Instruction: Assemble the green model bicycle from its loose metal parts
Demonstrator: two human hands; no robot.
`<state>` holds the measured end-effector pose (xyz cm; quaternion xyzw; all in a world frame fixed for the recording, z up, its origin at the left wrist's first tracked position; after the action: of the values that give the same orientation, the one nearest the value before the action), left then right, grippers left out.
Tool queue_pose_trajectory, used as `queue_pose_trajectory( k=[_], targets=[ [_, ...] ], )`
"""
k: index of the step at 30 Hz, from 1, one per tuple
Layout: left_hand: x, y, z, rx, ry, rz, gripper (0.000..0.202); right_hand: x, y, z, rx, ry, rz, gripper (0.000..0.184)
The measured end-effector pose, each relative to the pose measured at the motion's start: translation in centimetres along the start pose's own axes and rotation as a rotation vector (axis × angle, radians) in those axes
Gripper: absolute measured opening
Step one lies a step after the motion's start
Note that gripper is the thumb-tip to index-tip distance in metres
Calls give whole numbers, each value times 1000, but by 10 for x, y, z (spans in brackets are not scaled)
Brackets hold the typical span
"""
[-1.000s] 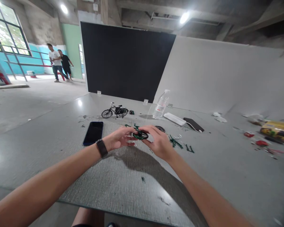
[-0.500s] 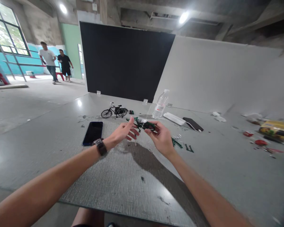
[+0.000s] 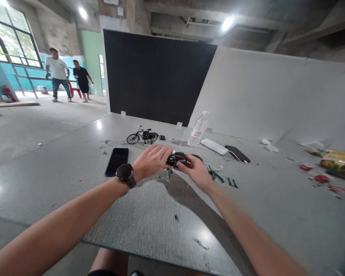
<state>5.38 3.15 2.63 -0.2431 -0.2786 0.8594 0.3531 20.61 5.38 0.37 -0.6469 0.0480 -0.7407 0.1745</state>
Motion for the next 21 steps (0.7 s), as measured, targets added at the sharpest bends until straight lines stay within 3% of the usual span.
queue_pose_trajectory(
  k=[9, 14, 17, 21],
  targets=[
    [1, 3, 2, -84, 61, 38, 38, 0, 0, -3, 68, -24, 41, 34],
    [0, 4, -3, -50, 44, 62, 29, 1, -1, -2, 83, 59, 69, 32],
    [3, 6, -6, -62, 78, 108, 29, 3, -1, -2, 70, 39, 84, 31],
    [13, 8, -4, -194, 312, 271, 39, 2, -2, -2, 11, -23, 57, 32]
  ],
)
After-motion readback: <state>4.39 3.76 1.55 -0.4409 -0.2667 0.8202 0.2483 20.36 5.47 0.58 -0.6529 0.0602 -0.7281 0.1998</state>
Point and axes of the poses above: each hand's wrist, its own y-axis away from the middle knuckle, its own z-axis out of the back of the hand, x = y × z, the point moved 7 cm from there along -y, towards the middle knuckle, and after that the axes turned 10 degrees about -x, right-handed, at the moved point
